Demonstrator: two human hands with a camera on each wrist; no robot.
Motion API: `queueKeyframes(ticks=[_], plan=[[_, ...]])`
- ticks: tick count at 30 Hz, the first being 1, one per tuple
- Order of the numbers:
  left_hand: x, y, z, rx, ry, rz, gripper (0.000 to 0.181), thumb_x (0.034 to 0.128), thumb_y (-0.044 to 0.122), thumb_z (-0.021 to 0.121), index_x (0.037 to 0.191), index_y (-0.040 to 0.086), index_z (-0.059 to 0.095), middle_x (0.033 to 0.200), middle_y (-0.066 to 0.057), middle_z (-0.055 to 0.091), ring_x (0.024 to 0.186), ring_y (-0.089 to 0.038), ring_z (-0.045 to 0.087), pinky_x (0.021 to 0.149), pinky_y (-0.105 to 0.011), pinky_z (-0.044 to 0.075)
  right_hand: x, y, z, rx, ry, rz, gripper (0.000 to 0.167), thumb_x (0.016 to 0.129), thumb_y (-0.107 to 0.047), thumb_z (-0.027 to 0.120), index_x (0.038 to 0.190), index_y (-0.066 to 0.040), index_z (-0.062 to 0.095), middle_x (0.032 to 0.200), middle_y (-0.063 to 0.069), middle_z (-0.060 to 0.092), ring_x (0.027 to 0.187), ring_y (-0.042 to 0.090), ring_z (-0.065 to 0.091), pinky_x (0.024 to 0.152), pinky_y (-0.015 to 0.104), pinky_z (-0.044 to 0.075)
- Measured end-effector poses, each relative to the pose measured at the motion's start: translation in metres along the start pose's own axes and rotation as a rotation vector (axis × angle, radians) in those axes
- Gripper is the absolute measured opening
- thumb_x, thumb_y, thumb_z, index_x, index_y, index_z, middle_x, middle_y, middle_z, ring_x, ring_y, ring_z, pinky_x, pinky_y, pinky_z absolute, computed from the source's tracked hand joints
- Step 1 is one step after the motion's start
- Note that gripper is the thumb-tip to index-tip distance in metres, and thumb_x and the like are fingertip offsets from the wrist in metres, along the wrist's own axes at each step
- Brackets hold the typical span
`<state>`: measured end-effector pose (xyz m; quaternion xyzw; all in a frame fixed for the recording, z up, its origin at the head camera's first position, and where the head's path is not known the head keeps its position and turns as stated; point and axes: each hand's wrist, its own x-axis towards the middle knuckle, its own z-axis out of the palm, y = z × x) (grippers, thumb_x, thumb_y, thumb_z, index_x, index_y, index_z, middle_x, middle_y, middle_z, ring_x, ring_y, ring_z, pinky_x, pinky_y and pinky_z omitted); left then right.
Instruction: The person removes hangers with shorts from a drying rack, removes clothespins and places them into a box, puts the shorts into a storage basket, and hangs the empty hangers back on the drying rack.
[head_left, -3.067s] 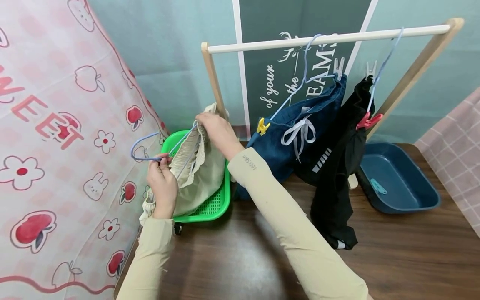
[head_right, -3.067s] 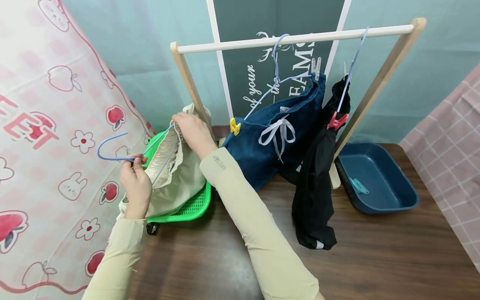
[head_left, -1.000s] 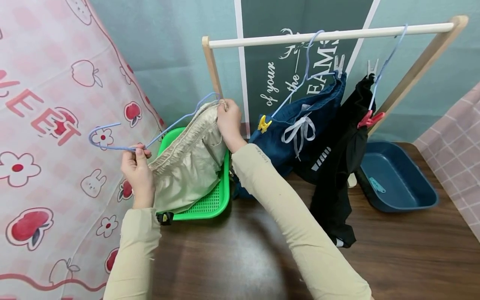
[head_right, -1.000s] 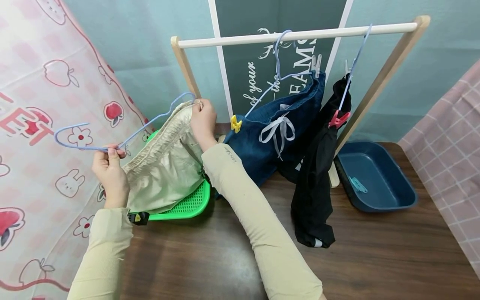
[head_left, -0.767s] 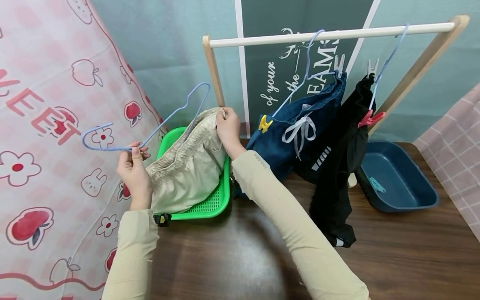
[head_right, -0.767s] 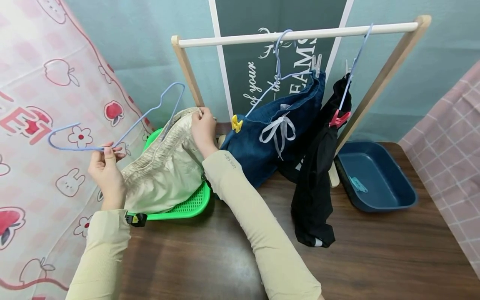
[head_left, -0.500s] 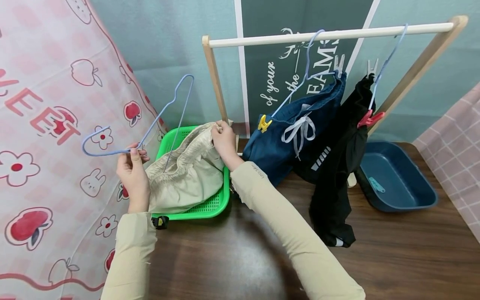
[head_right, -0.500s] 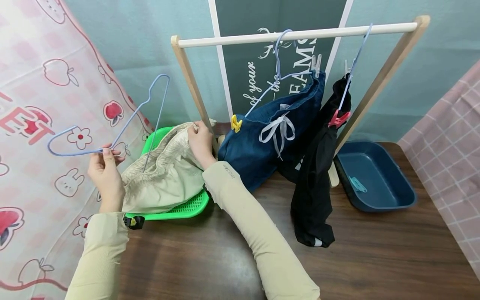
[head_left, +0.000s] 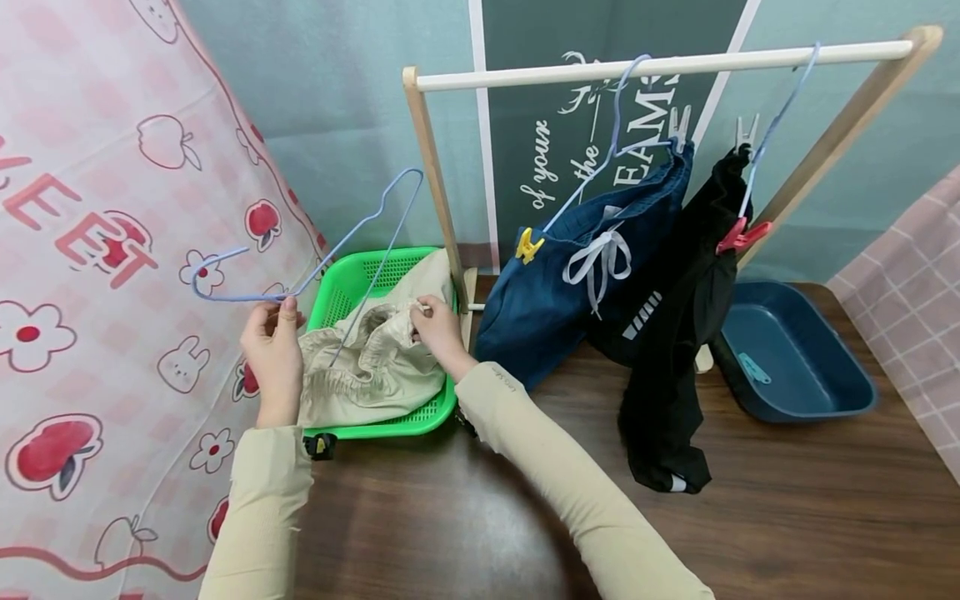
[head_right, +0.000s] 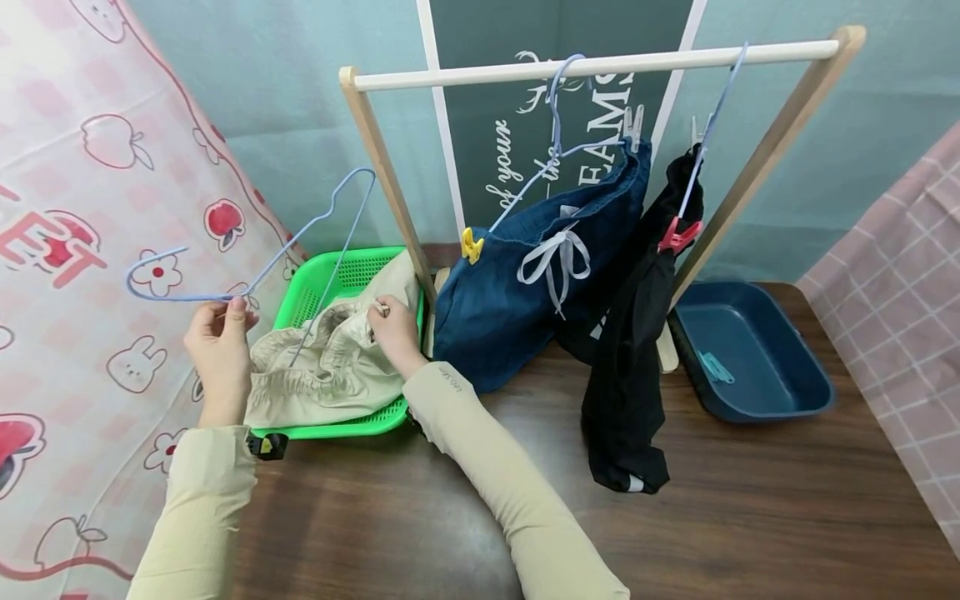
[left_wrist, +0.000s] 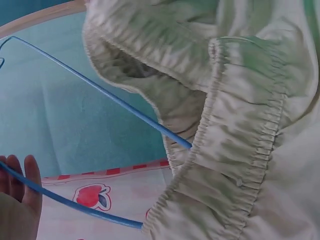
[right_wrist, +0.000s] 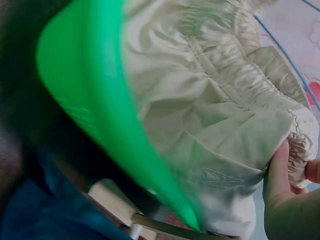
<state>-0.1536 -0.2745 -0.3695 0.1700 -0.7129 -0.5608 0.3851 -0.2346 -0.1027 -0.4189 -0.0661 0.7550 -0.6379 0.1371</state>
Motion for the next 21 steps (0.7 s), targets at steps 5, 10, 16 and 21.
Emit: queueKeyframes(ticks=[5,10,16,21], plan=[[0.003,-0.007,0.0,0.13,-0.041,0.027,0.012,0.0929,0.011,0.06,0.096,0.001,0.065,0.081,0.016,0.057,0.073,0.011,0.053,0.072,-0.008,0.044,-0.005,0.014,0.008,-0.071,-0.018,-0.017,0.035,0.099,-0.019,0.047,0.131,-0.007,0.057,0.08,0.009,0.062,0.058,0.016,0.056,0.052,0.022,0.04],[0.004,-0.012,0.001,0.362,-0.131,0.065,0.024,0.0963,0.009,0.053,0.109,-0.01,0.061,0.103,-0.013,0.058,0.089,0.003,0.052,0.086,-0.015,0.048,-0.007,0.027,0.014,-0.212,-0.057,-0.021,0.035,0.099,-0.021,0.047,0.131,-0.009,0.057,0.107,0.012,0.067,0.054,0.01,0.037,0.055,0.022,0.034],[0.003,-0.016,0.001,0.417,-0.18,0.072,0.026,0.0982,0.009,0.049,0.116,-0.007,0.059,0.11,-0.023,0.054,0.103,-0.029,0.057,0.085,-0.025,0.045,-0.011,0.037,0.017,-0.356,-0.067,-0.03,0.032,0.098,-0.018,0.049,0.126,-0.01,0.061,0.127,0.009,0.063,0.062,0.013,0.046,0.063,0.023,0.039],[0.004,-0.018,0.002,0.417,-0.204,0.051,0.029,0.0983,0.003,0.045,0.123,-0.01,0.055,0.116,-0.028,0.051,0.11,-0.036,0.052,0.093,-0.039,0.044,-0.011,0.044,0.018,-0.434,-0.055,-0.027,0.031,0.097,-0.015,0.049,0.125,-0.011,0.062,0.124,0.009,0.065,0.064,0.011,0.048,0.065,0.024,0.041]])
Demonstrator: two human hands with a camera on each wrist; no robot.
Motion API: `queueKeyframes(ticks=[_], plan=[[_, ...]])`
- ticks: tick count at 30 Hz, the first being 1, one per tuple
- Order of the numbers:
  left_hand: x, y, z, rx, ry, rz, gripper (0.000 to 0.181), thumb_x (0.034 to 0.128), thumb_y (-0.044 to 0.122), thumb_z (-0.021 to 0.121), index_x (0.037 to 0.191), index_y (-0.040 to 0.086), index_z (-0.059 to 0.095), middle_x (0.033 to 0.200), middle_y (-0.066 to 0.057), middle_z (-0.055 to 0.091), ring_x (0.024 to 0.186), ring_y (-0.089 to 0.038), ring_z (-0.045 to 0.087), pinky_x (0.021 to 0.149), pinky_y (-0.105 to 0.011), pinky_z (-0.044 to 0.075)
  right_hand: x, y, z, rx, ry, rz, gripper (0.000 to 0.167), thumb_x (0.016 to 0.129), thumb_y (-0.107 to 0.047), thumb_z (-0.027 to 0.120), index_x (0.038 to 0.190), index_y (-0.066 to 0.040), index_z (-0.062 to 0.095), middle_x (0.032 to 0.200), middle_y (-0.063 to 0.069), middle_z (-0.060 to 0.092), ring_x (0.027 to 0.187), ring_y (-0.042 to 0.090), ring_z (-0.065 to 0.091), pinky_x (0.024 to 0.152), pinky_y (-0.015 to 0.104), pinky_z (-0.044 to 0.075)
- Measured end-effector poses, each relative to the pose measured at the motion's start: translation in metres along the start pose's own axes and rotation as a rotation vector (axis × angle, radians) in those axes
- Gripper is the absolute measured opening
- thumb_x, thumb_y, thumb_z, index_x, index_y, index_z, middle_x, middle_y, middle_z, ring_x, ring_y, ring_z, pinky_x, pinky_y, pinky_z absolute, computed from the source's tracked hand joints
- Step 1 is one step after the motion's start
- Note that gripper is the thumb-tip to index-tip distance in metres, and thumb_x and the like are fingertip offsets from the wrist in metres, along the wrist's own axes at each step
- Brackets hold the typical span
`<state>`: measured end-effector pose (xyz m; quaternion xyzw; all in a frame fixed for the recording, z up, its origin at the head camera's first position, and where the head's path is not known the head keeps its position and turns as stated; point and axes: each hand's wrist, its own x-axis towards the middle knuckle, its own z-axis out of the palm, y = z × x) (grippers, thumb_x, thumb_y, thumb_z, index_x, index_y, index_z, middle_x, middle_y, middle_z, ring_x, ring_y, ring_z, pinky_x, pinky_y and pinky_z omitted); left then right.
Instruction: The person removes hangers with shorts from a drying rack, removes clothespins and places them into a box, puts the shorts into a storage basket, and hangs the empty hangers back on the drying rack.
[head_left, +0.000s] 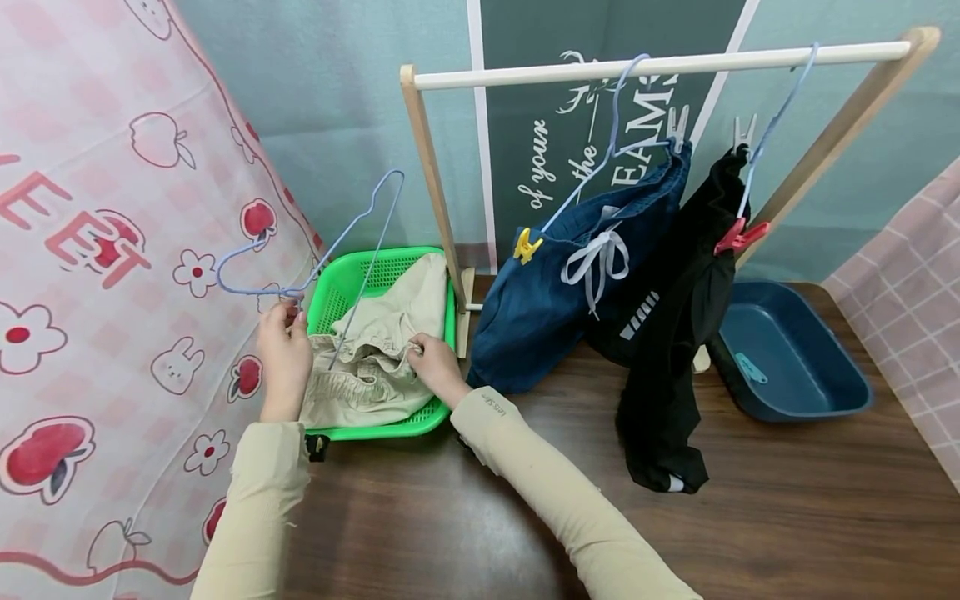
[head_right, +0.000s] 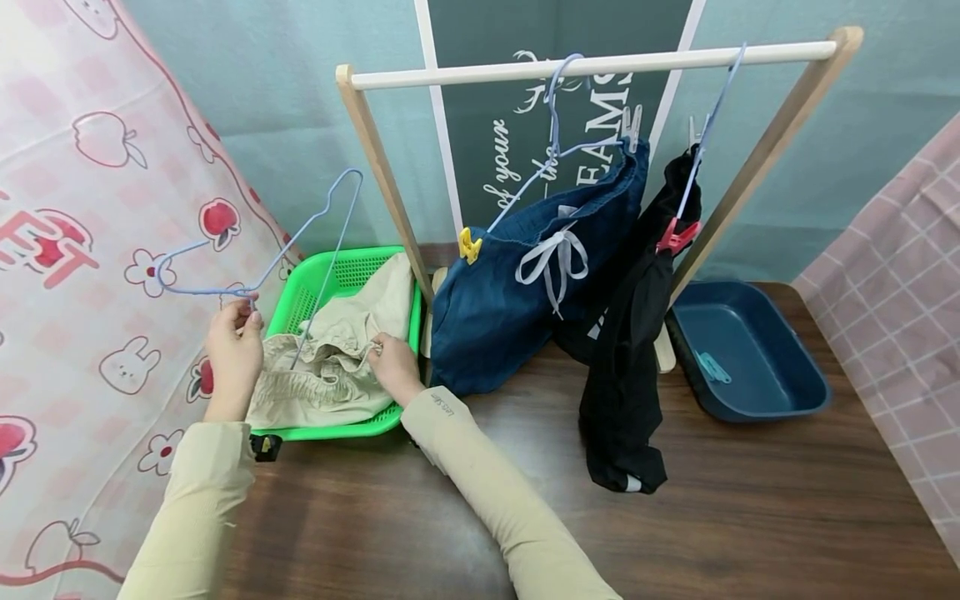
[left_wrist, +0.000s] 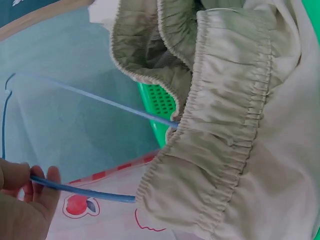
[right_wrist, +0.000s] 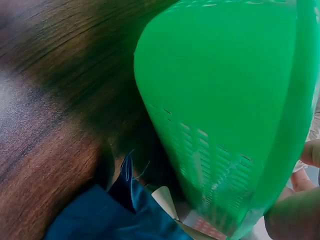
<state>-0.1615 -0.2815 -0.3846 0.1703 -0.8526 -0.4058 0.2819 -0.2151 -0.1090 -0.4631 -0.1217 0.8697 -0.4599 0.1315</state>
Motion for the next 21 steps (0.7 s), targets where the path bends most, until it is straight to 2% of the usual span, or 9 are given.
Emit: queueKeyframes(ticks=[5,10,12,14,18,21], plan=[[0.002,-0.006,0.004,0.067,-0.058,0.021,0.029,0.0985,0.003,0.044,0.12,-0.012,0.055,0.114,-0.031,0.051,0.109,-0.04,0.049,0.097,-0.048,0.042,0.001,0.002,0.001,-0.017,-0.036,0.0,0.034,0.098,-0.015,0.047,0.13,-0.01,0.058,0.116,0.011,0.068,0.046,0.01,0.033,0.051,0.022,0.032],[0.004,-0.016,0.007,0.103,-0.062,0.028,0.028,0.0991,0.01,0.048,0.114,-0.01,0.058,0.106,-0.029,0.056,0.102,-0.039,0.052,0.09,-0.046,0.04,-0.001,0.002,-0.002,-0.026,-0.042,-0.009,0.034,0.098,-0.015,0.046,0.13,-0.009,0.057,0.118,0.011,0.066,0.045,0.01,0.032,0.049,0.021,0.03],[0.004,-0.018,0.008,0.052,-0.04,0.006,0.027,0.0986,0.011,0.049,0.112,-0.011,0.06,0.106,-0.027,0.056,0.098,-0.031,0.053,0.088,-0.039,0.041,-0.002,0.002,-0.004,-0.03,-0.043,-0.015,0.034,0.098,-0.014,0.046,0.129,-0.008,0.057,0.118,0.011,0.066,0.047,0.01,0.033,0.05,0.021,0.031],[0.004,-0.019,0.008,-0.005,-0.012,-0.019,0.026,0.0979,0.01,0.051,0.111,-0.01,0.062,0.107,-0.025,0.057,0.094,-0.018,0.053,0.085,-0.028,0.042,-0.004,0.003,-0.005,-0.031,-0.043,-0.026,0.033,0.098,-0.013,0.046,0.128,-0.008,0.058,0.117,0.011,0.066,0.051,0.011,0.036,0.052,0.021,0.032],[0.004,-0.02,0.01,-0.072,0.039,-0.051,0.024,0.0962,0.009,0.054,0.109,-0.009,0.064,0.105,-0.022,0.059,0.082,0.009,0.044,0.077,-0.009,0.037,-0.005,0.006,-0.005,-0.051,-0.063,-0.044,0.033,0.098,-0.014,0.046,0.128,-0.007,0.057,0.118,0.012,0.063,0.059,0.013,0.042,0.056,0.023,0.035],[0.006,-0.016,0.011,-0.1,0.065,-0.051,0.025,0.0947,0.01,0.057,0.109,-0.009,0.065,0.104,-0.021,0.061,0.076,0.017,0.043,0.072,-0.004,0.037,-0.004,0.006,-0.005,-0.082,-0.072,-0.046,0.032,0.099,-0.016,0.047,0.129,-0.009,0.057,0.12,0.012,0.061,0.067,0.015,0.046,0.062,0.025,0.038]])
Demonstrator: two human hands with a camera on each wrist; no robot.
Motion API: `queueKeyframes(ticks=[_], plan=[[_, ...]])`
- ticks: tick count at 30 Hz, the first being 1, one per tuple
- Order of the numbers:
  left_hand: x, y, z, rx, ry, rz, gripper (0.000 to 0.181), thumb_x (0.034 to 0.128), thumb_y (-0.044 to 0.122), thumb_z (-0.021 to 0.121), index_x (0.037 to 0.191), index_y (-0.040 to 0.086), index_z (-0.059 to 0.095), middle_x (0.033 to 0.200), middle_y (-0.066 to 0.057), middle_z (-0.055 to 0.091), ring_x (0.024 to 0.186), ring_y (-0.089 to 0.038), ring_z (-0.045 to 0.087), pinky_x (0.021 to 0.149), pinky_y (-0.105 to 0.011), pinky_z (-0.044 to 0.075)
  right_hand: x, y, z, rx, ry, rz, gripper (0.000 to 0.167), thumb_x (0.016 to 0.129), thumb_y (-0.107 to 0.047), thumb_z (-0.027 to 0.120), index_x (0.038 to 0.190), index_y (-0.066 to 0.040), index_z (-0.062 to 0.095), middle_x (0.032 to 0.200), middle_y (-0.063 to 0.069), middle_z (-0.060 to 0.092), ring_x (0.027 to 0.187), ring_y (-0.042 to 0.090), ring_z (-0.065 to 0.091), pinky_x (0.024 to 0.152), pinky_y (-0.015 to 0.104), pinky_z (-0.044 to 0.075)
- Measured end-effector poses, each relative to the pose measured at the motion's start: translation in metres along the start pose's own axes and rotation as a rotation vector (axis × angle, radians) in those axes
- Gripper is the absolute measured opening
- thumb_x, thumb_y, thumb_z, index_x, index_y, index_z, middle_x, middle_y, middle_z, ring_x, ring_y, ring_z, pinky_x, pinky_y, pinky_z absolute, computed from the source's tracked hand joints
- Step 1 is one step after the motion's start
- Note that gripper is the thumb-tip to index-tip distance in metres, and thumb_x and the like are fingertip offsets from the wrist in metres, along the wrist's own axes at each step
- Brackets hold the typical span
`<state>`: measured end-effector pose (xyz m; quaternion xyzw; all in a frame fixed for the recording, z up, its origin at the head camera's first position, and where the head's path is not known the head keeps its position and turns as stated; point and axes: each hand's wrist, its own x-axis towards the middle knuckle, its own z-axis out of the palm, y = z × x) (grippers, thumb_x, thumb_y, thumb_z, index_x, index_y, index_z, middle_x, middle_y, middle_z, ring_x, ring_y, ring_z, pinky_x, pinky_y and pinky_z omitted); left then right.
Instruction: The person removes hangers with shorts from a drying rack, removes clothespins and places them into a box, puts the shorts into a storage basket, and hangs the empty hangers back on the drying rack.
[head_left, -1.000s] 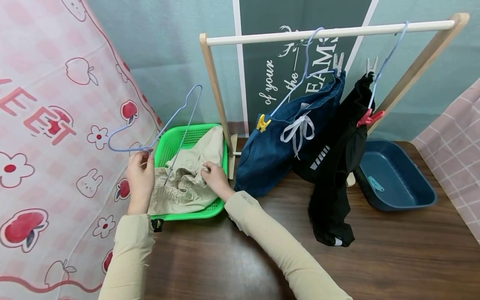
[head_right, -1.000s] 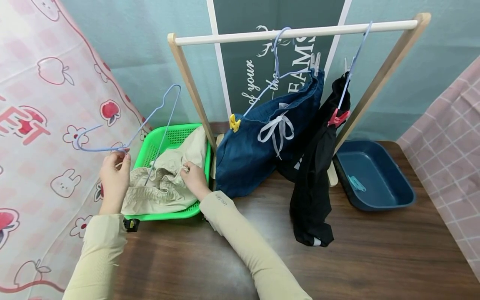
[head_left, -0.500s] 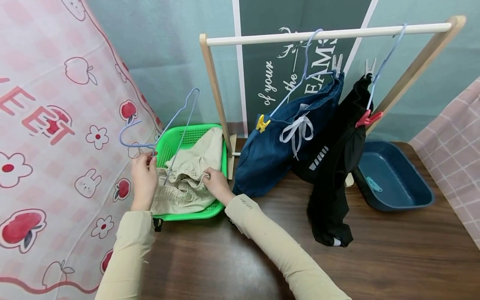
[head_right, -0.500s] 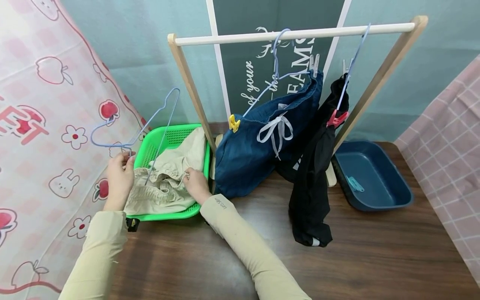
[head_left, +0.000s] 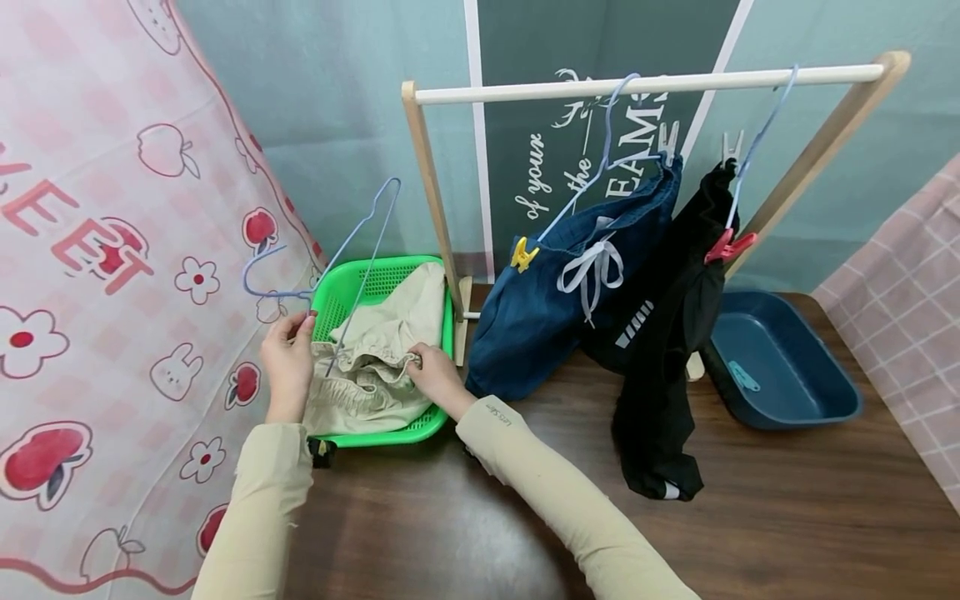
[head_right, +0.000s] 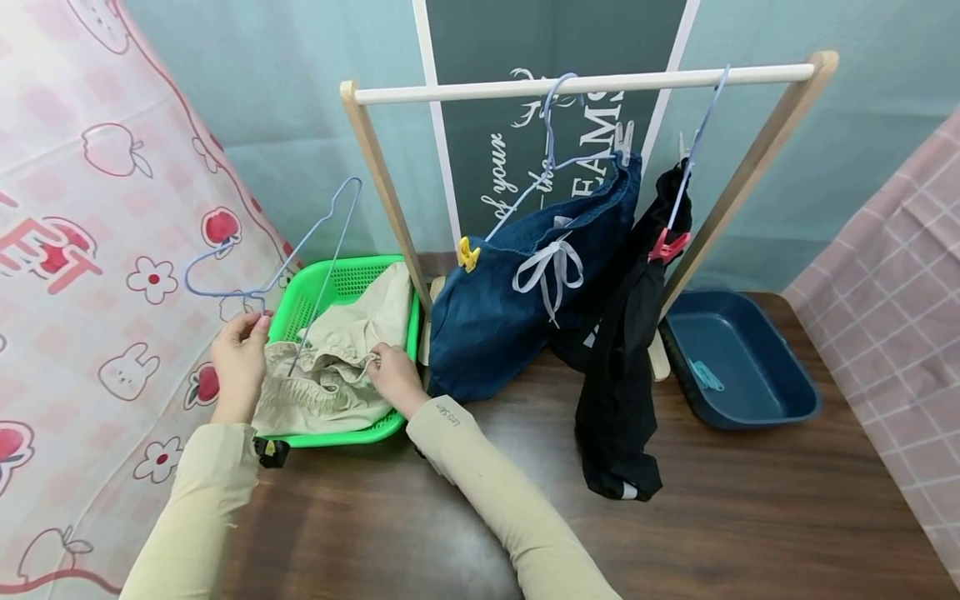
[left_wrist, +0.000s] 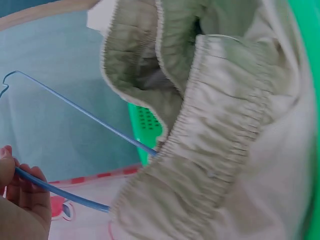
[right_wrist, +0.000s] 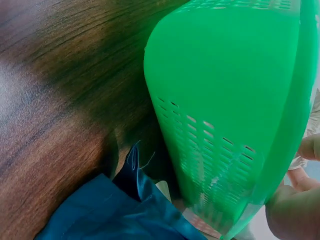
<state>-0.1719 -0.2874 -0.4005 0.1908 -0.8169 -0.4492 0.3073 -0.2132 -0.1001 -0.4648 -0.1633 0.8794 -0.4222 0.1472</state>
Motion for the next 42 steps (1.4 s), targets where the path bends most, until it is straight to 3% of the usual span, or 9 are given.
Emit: queueKeyframes(ticks=[2,8,12,16,22,30,35,38,42], plan=[[0.001,0.005,0.002,-0.023,0.01,0.003,0.025,0.0942,0.011,0.059,0.109,-0.007,0.067,0.1,-0.015,0.063,0.074,0.017,0.045,0.07,-0.003,0.038,0.0,0.001,0.0,-0.014,0.004,0.004,0.032,0.099,-0.016,0.047,0.128,-0.009,0.057,0.12,0.012,0.06,0.074,0.016,0.049,0.065,0.026,0.04],[0.003,0.021,0.008,-0.141,0.045,0.008,0.024,0.0922,0.012,0.062,0.106,-0.005,0.07,0.084,0.02,0.058,0.074,0.014,0.05,0.068,-0.004,0.04,-0.001,0.002,0.0,-0.006,0.019,0.016,0.032,0.099,-0.018,0.049,0.129,-0.01,0.057,0.121,0.011,0.059,0.095,0.02,0.056,0.074,0.029,0.045],[0.0,0.029,0.01,-0.226,0.07,-0.004,0.024,0.0919,0.012,0.062,0.106,-0.005,0.07,0.085,0.019,0.06,0.076,0.009,0.051,0.069,-0.007,0.041,-0.004,0.003,0.0,0.052,0.025,0.014,0.037,0.1,-0.028,0.049,0.131,-0.01,0.052,0.128,0.012,0.055,0.107,0.025,0.058,0.083,0.035,0.049],[-0.003,0.04,0.01,-0.323,0.088,-0.028,0.025,0.0925,0.012,0.061,0.111,-0.004,0.069,0.084,0.022,0.057,0.08,0.004,0.051,0.072,-0.01,0.041,-0.007,0.005,-0.001,0.073,0.027,0.001,0.039,0.1,-0.032,0.047,0.131,-0.009,0.052,0.129,0.012,0.053,0.106,0.024,0.058,0.087,0.037,0.049],[-0.004,0.058,0.012,-0.41,0.129,0.009,0.025,0.0921,0.01,0.061,0.109,-0.007,0.068,0.078,0.022,0.056,0.076,0.002,0.05,0.071,-0.012,0.043,-0.012,0.005,-0.006,0.084,0.026,-0.006,0.039,0.101,-0.031,0.045,0.132,-0.008,0.053,0.131,0.012,0.052,0.108,0.025,0.059,0.089,0.037,0.05],[-0.013,0.09,0.005,-0.582,0.149,0.043,0.019,0.0894,0.005,0.063,0.103,-0.007,0.071,0.081,0.017,0.066,0.073,-0.001,0.055,0.068,-0.013,0.045,-0.019,-0.005,-0.036,0.112,0.02,-0.06,0.038,0.1,-0.026,0.047,0.131,-0.006,0.057,0.126,0.01,0.063,0.111,0.025,0.063,0.089,0.036,0.052],[-0.018,0.097,-0.003,-0.573,0.17,0.046,0.019,0.0909,0.007,0.062,0.104,-0.001,0.072,0.082,0.013,0.064,0.071,-0.003,0.054,0.068,-0.014,0.044,-0.025,-0.013,-0.06,0.113,0.03,-0.129,0.034,0.101,-0.026,0.046,0.126,-0.01,0.062,0.123,0.007,0.066,0.107,0.023,0.065,0.078,0.03,0.051],[-0.019,0.094,-0.006,-0.528,0.21,0.035,0.019,0.0929,0.009,0.059,0.104,0.0,0.072,0.084,0.013,0.063,0.072,-0.003,0.051,0.07,-0.016,0.042,-0.027,-0.013,-0.069,0.107,0.034,-0.149,0.032,0.101,-0.026,0.046,0.124,-0.012,0.063,0.122,0.007,0.067,0.102,0.02,0.065,0.067,0.026,0.047],[-0.018,0.085,-0.008,-0.514,0.283,0.006,0.017,0.0937,0.011,0.058,0.096,0.005,0.074,0.084,0.014,0.062,0.071,-0.002,0.05,0.071,-0.017,0.04,-0.029,-0.011,-0.076,0.129,0.021,-0.154,0.032,0.101,-0.025,0.045,0.124,-0.013,0.063,0.121,0.008,0.067,0.081,0.018,0.06,0.06,0.024,0.041]])
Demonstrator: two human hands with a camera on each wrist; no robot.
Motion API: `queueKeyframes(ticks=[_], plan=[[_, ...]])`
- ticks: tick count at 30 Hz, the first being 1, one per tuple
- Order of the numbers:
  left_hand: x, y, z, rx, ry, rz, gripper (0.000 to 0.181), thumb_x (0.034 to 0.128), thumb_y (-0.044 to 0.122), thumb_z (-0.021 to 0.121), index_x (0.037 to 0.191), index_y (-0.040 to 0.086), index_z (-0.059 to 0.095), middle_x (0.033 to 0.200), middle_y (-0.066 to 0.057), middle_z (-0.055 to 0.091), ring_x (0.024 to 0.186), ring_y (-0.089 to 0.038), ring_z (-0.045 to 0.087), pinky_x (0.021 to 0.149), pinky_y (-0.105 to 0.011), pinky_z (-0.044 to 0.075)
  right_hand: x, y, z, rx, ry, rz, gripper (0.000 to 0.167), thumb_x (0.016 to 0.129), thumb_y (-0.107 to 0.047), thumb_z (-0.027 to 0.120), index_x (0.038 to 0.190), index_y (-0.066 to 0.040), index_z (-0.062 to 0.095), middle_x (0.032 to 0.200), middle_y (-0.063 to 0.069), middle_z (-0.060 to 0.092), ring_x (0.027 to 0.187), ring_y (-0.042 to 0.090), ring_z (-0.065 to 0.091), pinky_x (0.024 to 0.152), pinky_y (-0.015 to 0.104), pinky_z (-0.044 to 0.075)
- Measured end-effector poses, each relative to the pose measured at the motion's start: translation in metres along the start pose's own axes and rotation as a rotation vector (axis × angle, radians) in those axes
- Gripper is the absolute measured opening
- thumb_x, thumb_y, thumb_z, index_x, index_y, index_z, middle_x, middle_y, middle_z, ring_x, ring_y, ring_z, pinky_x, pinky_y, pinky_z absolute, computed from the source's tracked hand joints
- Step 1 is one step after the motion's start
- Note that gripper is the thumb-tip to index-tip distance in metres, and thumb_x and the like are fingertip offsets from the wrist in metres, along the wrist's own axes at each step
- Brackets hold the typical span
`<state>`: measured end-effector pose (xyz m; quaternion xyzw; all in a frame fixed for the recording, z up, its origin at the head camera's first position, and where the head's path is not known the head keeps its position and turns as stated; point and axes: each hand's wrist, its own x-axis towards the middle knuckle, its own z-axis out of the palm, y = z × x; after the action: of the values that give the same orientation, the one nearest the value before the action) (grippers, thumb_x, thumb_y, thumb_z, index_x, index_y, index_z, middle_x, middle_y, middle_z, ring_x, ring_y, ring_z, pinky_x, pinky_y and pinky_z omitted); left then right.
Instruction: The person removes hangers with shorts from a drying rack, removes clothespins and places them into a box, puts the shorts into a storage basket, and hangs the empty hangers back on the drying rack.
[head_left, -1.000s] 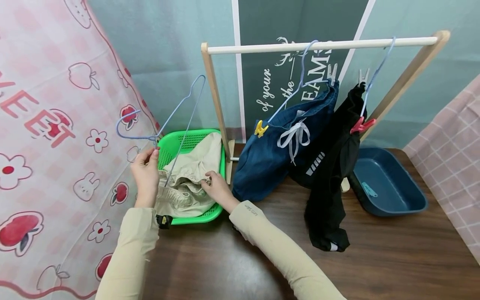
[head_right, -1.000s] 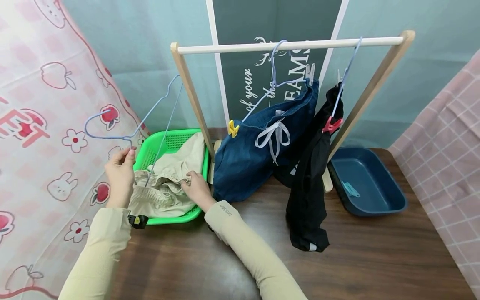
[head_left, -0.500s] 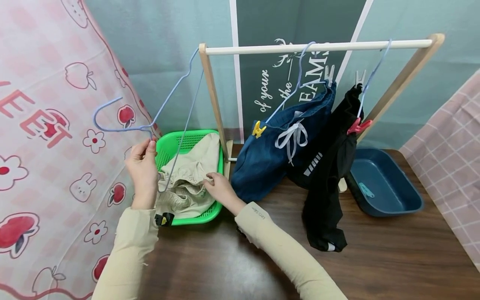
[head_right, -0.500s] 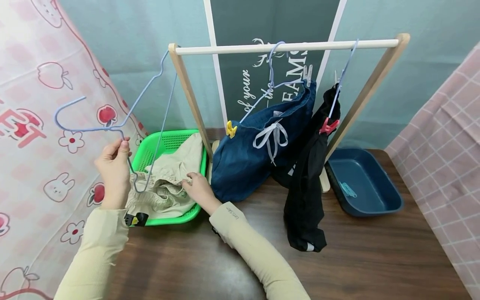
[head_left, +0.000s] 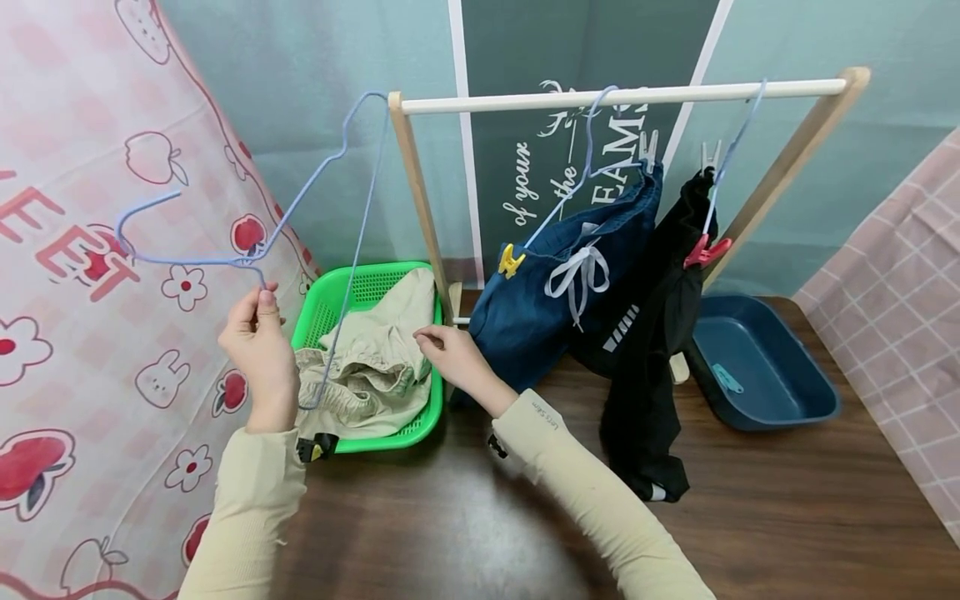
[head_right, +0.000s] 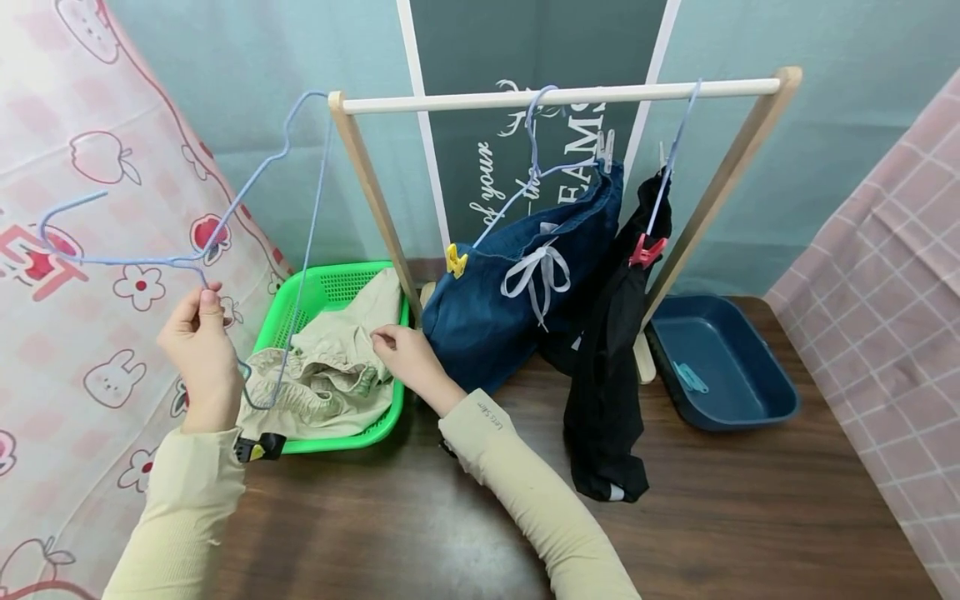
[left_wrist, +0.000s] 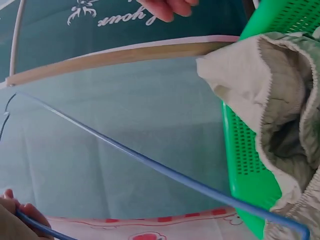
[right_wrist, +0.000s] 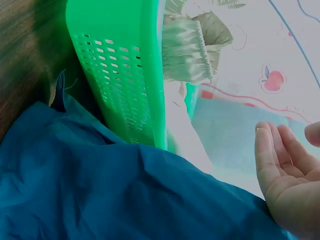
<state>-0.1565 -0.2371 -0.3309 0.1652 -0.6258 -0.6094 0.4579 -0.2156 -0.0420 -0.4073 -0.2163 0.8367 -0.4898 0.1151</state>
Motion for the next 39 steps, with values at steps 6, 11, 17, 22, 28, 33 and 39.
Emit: queueKeyframes(ticks=[6,11,17,22,28,33,39], plan=[[0.002,-0.009,-0.003,-0.111,0.068,-0.013,0.018,0.092,0.007,0.06,0.084,0.013,0.074,0.07,0.01,0.054,0.065,-0.004,0.047,0.066,-0.017,0.035,-0.001,0.005,-0.002,0.011,-0.007,-0.002,0.031,0.101,-0.024,0.045,0.123,-0.012,0.064,0.109,0.012,0.069,0.059,0.014,0.042,0.058,0.025,0.037],[0.0,-0.01,0.0,-0.156,0.081,0.01,0.016,0.0912,0.009,0.061,0.082,0.014,0.074,0.069,0.01,0.056,0.065,-0.003,0.049,0.066,-0.018,0.036,-0.003,0.009,-0.003,0.018,-0.007,0.0,0.031,0.101,-0.023,0.045,0.121,-0.011,0.065,0.093,0.018,0.065,0.056,0.016,0.04,0.057,0.025,0.036],[-0.007,-0.015,0.004,-0.112,0.01,0.072,0.015,0.0913,0.01,0.061,0.085,0.013,0.074,0.075,0.012,0.059,0.067,-0.002,0.052,0.067,-0.017,0.042,-0.007,0.008,-0.011,0.065,0.024,-0.027,0.031,0.101,-0.022,0.045,0.12,-0.009,0.065,0.113,0.011,0.069,0.091,0.02,0.065,0.078,0.028,0.051],[-0.016,-0.019,0.008,-0.035,-0.098,0.1,0.017,0.0908,0.012,0.062,0.094,-0.001,0.074,0.081,0.016,0.062,0.072,0.0,0.051,0.068,-0.014,0.042,-0.016,-0.003,-0.027,0.102,0.049,-0.07,0.031,0.101,-0.021,0.046,0.118,-0.004,0.066,0.116,0.011,0.069,0.108,0.021,0.065,0.092,0.034,0.052],[-0.026,-0.019,0.014,0.125,-0.189,0.131,0.025,0.0922,0.012,0.061,0.1,-0.01,0.07,0.08,0.026,0.056,0.076,0.006,0.049,0.07,-0.011,0.04,-0.035,-0.025,-0.059,0.143,-0.006,-0.1,0.029,0.101,-0.013,0.045,0.116,0.001,0.065,0.113,0.017,0.068,0.105,0.027,0.066,0.091,0.031,0.054],[-0.032,-0.018,0.02,0.162,-0.258,0.14,0.022,0.0925,0.01,0.06,0.1,-0.009,0.07,0.083,0.029,0.056,0.073,0.01,0.049,0.069,-0.007,0.041,-0.053,-0.043,-0.091,0.179,0.069,-0.128,0.028,0.1,-0.01,0.046,0.115,0.004,0.064,0.112,0.02,0.067,0.104,0.029,0.066,0.091,0.032,0.054],[-0.036,-0.017,0.025,0.217,-0.324,0.132,0.021,0.0924,0.011,0.061,0.1,-0.005,0.072,0.078,0.03,0.054,0.067,0.009,0.046,0.064,-0.007,0.04,-0.081,-0.063,-0.135,0.216,0.245,-0.161,0.028,0.1,-0.009,0.045,0.115,0.006,0.063,0.114,0.019,0.067,0.099,0.017,0.066,0.09,0.026,0.053]])
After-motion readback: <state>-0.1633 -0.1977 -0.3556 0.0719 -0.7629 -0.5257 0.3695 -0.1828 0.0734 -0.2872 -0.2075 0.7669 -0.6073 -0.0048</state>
